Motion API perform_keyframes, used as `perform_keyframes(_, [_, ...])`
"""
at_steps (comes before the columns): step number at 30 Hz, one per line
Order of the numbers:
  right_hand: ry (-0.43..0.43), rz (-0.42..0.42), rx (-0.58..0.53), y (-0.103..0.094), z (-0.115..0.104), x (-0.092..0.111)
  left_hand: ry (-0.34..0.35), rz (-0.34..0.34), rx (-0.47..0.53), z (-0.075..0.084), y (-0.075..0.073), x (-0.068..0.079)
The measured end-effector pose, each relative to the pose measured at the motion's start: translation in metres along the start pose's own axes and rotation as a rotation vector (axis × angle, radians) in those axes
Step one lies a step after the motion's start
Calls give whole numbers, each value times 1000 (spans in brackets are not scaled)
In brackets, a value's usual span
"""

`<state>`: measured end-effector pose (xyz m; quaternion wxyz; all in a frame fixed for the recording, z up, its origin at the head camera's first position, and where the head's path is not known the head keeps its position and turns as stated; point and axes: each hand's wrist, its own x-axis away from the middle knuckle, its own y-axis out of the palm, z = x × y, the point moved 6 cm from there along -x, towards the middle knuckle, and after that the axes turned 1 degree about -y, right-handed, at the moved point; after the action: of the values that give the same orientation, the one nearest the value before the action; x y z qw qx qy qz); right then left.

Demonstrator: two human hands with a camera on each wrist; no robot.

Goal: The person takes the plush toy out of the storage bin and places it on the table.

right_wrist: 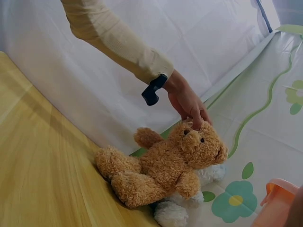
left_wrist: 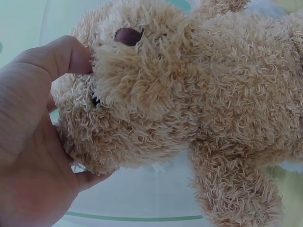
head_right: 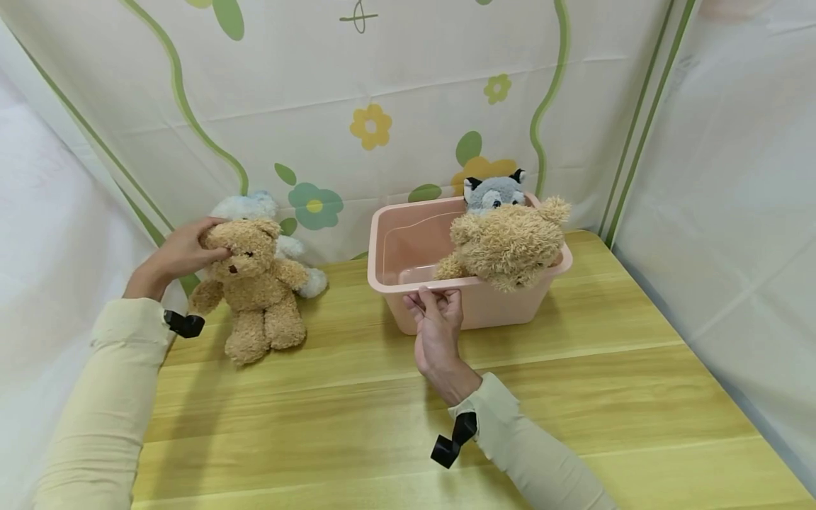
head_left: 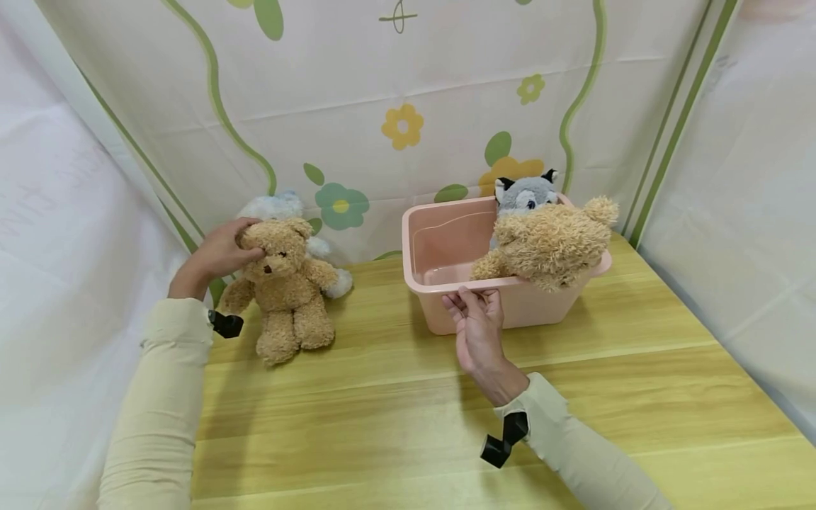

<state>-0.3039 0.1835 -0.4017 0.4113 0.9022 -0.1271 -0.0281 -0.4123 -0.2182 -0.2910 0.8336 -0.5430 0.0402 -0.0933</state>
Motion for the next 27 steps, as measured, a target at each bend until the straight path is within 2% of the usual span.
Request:
perform_keyframes(9, [-6, 2, 0, 0, 0, 0, 3, -12, -54, 4, 2, -6])
perform_keyframes(21, [1, 3, -2, 1, 1, 0, -7, -41, 34, -6, 8, -7])
perform_keyframes(27, [2, 0, 4, 0, 0, 0, -10, -41, 36, -9, 11, -11])
